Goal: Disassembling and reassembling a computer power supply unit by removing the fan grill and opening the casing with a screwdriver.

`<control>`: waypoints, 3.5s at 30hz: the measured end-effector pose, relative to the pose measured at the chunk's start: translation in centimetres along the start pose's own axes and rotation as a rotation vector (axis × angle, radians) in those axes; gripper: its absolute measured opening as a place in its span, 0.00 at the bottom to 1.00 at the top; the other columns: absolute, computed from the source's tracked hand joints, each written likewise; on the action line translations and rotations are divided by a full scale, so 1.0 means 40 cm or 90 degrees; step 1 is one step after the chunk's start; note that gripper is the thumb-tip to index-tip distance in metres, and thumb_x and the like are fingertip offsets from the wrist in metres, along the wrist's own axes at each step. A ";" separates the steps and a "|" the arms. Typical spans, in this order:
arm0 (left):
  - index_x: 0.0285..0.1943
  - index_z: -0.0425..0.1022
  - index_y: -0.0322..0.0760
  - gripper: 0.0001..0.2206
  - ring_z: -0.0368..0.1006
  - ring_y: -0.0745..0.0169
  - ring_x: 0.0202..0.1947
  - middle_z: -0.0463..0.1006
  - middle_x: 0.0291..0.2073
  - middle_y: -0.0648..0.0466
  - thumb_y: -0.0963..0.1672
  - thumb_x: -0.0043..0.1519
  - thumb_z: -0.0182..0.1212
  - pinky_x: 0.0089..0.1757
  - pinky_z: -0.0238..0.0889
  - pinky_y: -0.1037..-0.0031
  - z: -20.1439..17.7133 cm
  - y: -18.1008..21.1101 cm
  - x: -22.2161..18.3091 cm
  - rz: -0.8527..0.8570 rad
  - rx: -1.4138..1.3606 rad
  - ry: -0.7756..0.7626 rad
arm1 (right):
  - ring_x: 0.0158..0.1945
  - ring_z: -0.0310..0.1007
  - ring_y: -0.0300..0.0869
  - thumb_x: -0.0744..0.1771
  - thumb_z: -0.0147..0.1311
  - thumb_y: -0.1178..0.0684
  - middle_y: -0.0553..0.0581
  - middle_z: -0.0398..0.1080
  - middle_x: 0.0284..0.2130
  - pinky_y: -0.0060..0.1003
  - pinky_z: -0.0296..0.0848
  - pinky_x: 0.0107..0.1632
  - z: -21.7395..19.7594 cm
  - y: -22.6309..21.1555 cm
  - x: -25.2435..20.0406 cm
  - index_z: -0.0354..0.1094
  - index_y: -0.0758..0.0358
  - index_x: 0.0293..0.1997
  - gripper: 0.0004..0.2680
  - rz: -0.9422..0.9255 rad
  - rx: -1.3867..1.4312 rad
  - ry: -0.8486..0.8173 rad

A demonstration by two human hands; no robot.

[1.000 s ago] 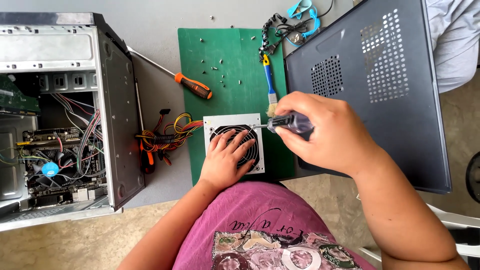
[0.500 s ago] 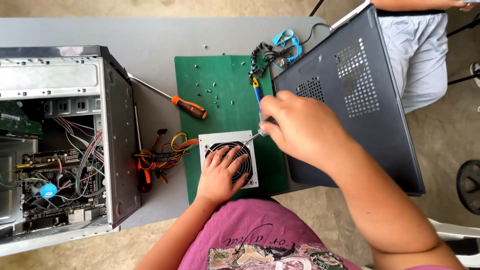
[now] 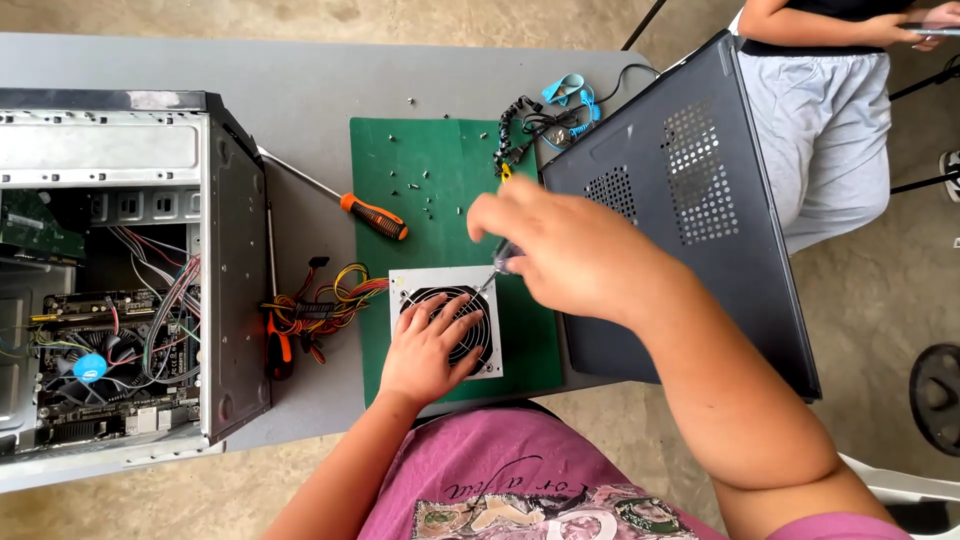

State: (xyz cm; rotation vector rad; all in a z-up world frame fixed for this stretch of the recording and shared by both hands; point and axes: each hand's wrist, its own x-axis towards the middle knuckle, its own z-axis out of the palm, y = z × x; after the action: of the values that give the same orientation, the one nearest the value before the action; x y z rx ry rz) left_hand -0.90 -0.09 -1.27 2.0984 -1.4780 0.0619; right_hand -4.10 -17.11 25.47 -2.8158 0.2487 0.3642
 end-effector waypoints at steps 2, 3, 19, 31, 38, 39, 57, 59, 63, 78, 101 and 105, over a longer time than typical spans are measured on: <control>0.55 0.67 0.56 0.20 0.59 0.59 0.57 0.68 0.54 0.62 0.54 0.52 0.53 0.55 0.49 0.63 -0.002 0.001 0.004 -0.001 0.000 0.007 | 0.31 0.74 0.59 0.62 0.53 0.57 0.58 0.63 0.33 0.47 0.74 0.31 0.037 0.027 0.015 0.62 0.58 0.39 0.06 -0.002 0.027 0.042; 0.55 0.67 0.56 0.20 0.59 0.59 0.57 0.68 0.54 0.62 0.54 0.52 0.53 0.55 0.49 0.63 0.003 -0.001 0.007 -0.002 0.003 0.012 | 0.31 0.74 0.59 0.62 0.53 0.57 0.58 0.63 0.33 0.47 0.74 0.31 0.040 0.035 0.018 0.62 0.58 0.39 0.06 -0.007 0.023 0.044; 0.56 0.68 0.50 0.18 0.59 0.53 0.57 0.67 0.56 0.57 0.52 0.57 0.52 0.54 0.49 0.61 -0.017 -0.008 -0.002 0.017 -0.045 -0.032 | 0.35 0.72 0.59 0.60 0.52 0.56 0.56 0.57 0.45 0.52 0.68 0.39 0.006 -0.003 -0.008 0.59 0.52 0.47 0.13 0.191 0.023 0.035; 0.44 0.76 0.56 0.13 0.72 0.54 0.42 0.76 0.38 0.59 0.45 0.51 0.53 0.41 0.67 0.63 0.005 -0.256 0.252 -0.261 -0.070 -0.160 | 0.41 0.72 0.57 0.61 0.55 0.53 0.62 0.67 0.36 0.50 0.71 0.40 0.012 -0.059 0.003 0.62 0.56 0.46 0.12 0.267 0.038 0.058; 0.50 0.68 0.49 0.12 0.59 0.49 0.57 0.69 0.53 0.54 0.43 0.60 0.43 0.47 0.55 0.61 0.108 -0.462 0.279 -0.179 0.303 -0.305 | 0.37 0.73 0.54 0.62 0.55 0.52 0.61 0.67 0.33 0.46 0.72 0.36 0.037 -0.067 0.001 0.63 0.57 0.43 0.09 0.274 0.037 0.103; 0.50 0.68 0.49 0.12 0.59 0.49 0.57 0.69 0.53 0.54 0.43 0.60 0.43 0.47 0.55 0.61 0.160 -0.497 0.270 -0.173 0.300 -0.310 | 0.37 0.73 0.54 0.62 0.55 0.52 0.61 0.67 0.33 0.46 0.72 0.36 0.034 -0.069 -0.001 0.63 0.57 0.43 0.09 0.282 0.040 0.101; 0.44 0.54 0.36 0.15 0.74 0.61 0.27 0.72 0.28 0.47 0.37 0.60 0.61 0.34 0.70 0.76 -0.531 -0.095 0.256 -0.220 -0.605 0.217 | 0.29 0.67 0.48 0.62 0.55 0.48 0.50 0.69 0.39 0.46 0.63 0.31 0.071 -0.010 -0.030 0.61 0.56 0.37 0.09 0.335 0.064 0.168; 0.35 0.67 0.35 0.06 0.73 0.68 0.29 0.77 0.29 0.52 0.38 0.55 0.62 0.35 0.70 0.79 -0.490 -0.069 0.223 -0.293 -0.682 0.166 | 0.31 0.66 0.47 0.62 0.55 0.49 0.51 0.67 0.35 0.45 0.62 0.31 0.070 -0.012 -0.032 0.61 0.55 0.38 0.09 0.335 0.067 0.171; 0.39 0.57 0.40 0.20 0.73 0.69 0.28 0.77 0.29 0.53 0.41 0.50 0.69 0.32 0.68 0.81 -0.437 -0.042 0.195 -0.306 -0.568 0.176 | 0.29 0.66 0.46 0.62 0.56 0.50 0.50 0.67 0.33 0.44 0.62 0.30 0.069 -0.004 -0.035 0.61 0.56 0.37 0.08 0.319 0.072 0.177; 0.26 0.65 0.38 0.15 0.65 0.69 0.24 0.70 0.22 0.58 0.44 0.47 0.73 0.29 0.59 0.80 -0.340 -0.015 0.190 -0.236 -0.362 0.180 | 0.28 0.65 0.46 0.62 0.56 0.48 0.49 0.66 0.31 0.45 0.61 0.29 0.066 0.052 -0.042 0.61 0.52 0.37 0.08 0.308 0.102 0.172; 0.22 0.62 0.37 0.19 0.61 0.66 0.21 0.68 0.19 0.58 0.46 0.48 0.74 0.30 0.57 0.75 -0.294 0.017 0.226 -0.255 -0.245 0.198 | 0.30 0.65 0.47 0.62 0.56 0.50 0.50 0.68 0.33 0.45 0.61 0.29 0.071 0.093 -0.049 0.60 0.57 0.38 0.08 0.259 0.113 0.208; 0.21 0.60 0.37 0.20 0.61 0.66 0.21 0.67 0.19 0.58 0.47 0.48 0.74 0.29 0.56 0.75 -0.277 0.028 0.224 -0.242 -0.235 0.209 | 0.30 0.65 0.48 0.62 0.56 0.50 0.50 0.67 0.33 0.45 0.60 0.29 0.071 0.091 -0.045 0.60 0.58 0.37 0.09 0.253 0.108 0.210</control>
State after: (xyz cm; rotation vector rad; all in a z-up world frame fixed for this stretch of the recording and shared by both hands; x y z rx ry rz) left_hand 4.66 -2.80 11.62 1.9161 -0.8151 -0.0110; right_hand -7.18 -19.44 22.40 -2.6315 0.8735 -0.0456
